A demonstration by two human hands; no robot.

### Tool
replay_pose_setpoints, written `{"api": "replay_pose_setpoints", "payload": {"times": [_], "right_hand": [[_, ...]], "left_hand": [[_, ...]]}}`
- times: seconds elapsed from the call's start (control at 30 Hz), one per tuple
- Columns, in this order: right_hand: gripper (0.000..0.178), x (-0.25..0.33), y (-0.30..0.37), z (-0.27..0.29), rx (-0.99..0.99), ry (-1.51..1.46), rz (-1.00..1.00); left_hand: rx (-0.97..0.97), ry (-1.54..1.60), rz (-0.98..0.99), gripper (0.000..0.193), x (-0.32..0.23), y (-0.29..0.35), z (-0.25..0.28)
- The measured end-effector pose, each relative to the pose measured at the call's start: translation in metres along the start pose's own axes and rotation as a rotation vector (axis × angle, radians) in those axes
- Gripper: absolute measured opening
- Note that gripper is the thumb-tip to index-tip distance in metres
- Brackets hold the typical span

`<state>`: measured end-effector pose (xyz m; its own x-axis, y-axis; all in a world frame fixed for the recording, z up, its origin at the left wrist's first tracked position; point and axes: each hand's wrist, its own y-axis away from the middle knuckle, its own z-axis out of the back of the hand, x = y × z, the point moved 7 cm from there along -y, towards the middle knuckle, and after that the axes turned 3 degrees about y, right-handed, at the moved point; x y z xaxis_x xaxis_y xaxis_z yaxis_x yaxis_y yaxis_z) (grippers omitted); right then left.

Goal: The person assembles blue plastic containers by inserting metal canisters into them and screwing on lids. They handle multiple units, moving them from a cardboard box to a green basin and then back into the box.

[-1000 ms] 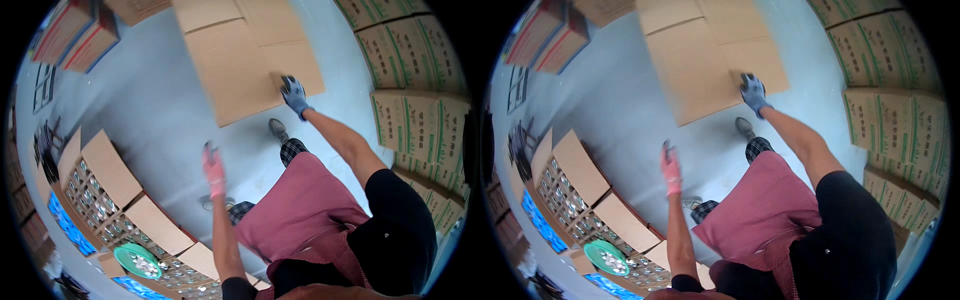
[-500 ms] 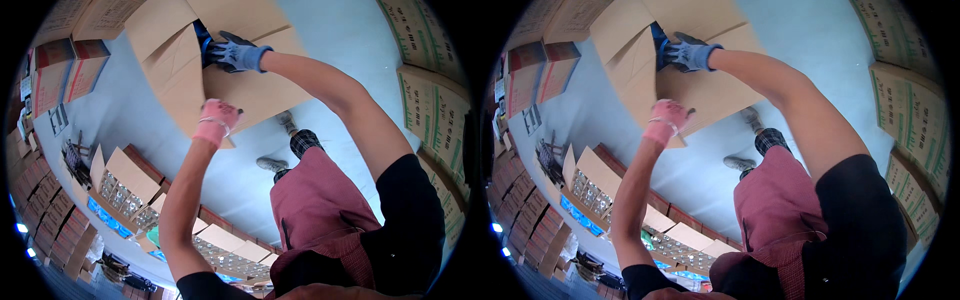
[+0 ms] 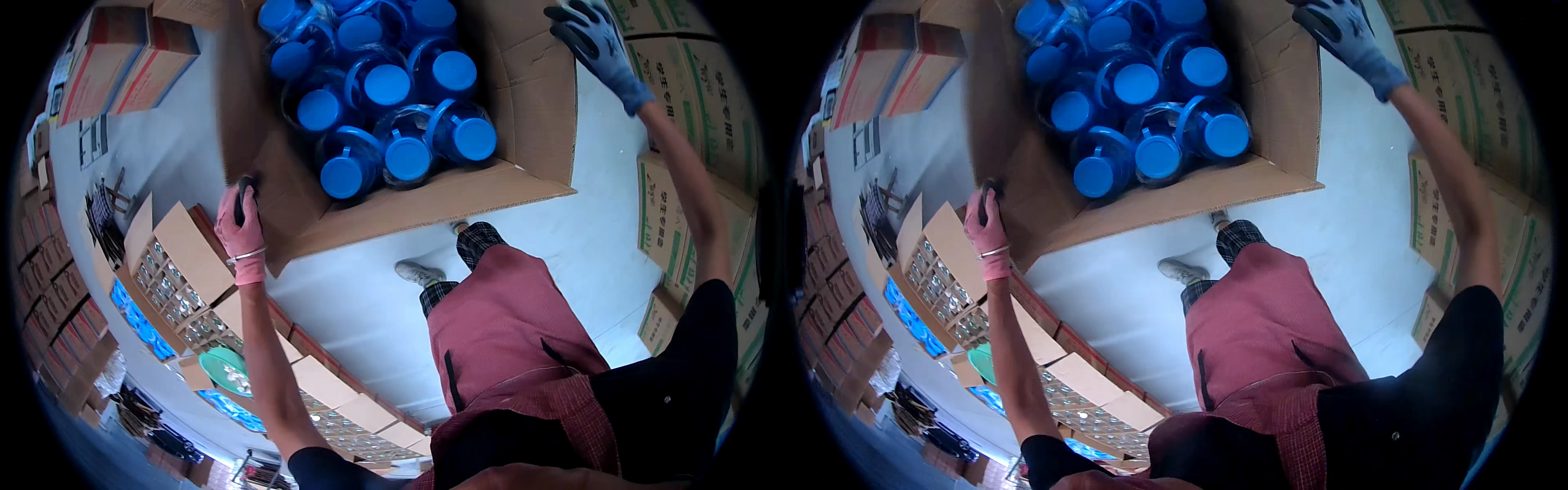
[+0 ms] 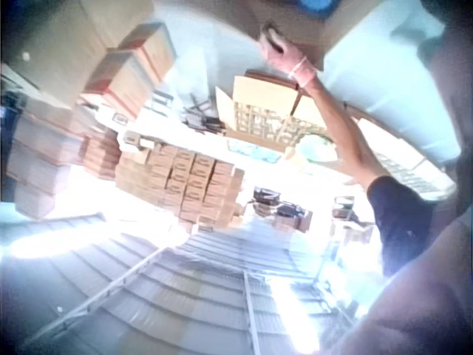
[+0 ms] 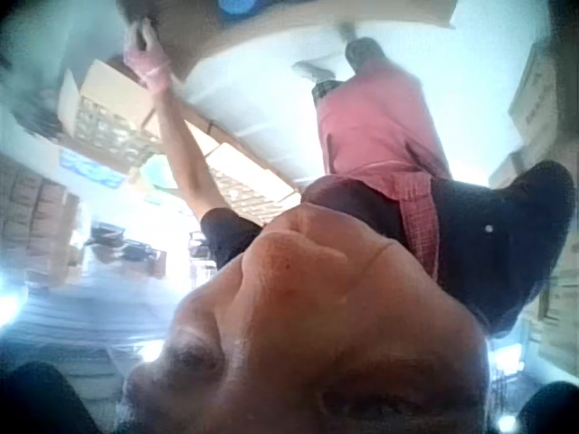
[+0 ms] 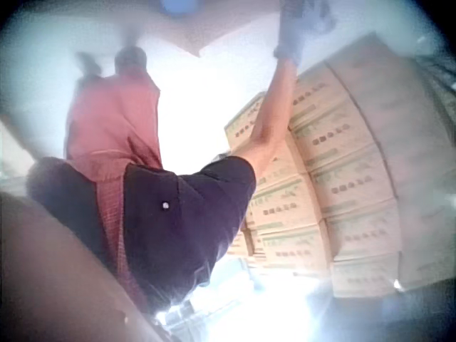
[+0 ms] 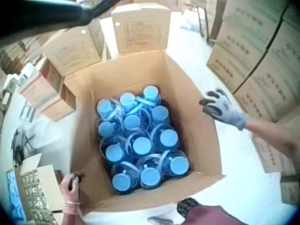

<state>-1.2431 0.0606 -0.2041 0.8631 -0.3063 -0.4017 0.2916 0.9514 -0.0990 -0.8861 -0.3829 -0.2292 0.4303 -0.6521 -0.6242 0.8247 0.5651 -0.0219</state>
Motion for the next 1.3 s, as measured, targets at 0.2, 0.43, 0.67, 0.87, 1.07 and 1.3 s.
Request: {"api": "replay_pose_setpoints", "payload": {"times": [0.2, 0.43, 0.67, 0.87, 1.07, 1.3], "right_hand": [[0.071, 0.113, 0.028, -0.031, 0.185, -1.427, -1.072], [0.041, 0.058, 0.070, -0.102, 0.294, -1.681, -0.948], [0.044, 0.071, 0.041, -0.088, 0.472, -1.256, -0.557], [0.040, 0.181, -0.046, 0.069, 0.615, -1.106, -0.041], [0.030, 0.287, -0.037, 0.215, 0.783, -0.609, 0.322], [0.048, 0.476, 0.086, 0.369, 0.350, -0.100, 1.370]], "left_hand": [[-0.136, -0.117, 0.479, 0.071, 0.063, 0.019, 0.004], [0.196, 0.030, 0.514, 0.042, 0.029, 0.094, -0.007], [0.096, -0.029, 0.786, 0.045, 0.010, 0.316, -0.017], [-0.192, 0.150, 1.211, 0.038, -0.095, 0.550, -0.038], [-0.747, 0.661, 1.687, 0.037, -0.324, 0.718, -0.116], [-1.308, 0.929, 2.245, 0.044, -0.553, 0.756, -0.212]]}}
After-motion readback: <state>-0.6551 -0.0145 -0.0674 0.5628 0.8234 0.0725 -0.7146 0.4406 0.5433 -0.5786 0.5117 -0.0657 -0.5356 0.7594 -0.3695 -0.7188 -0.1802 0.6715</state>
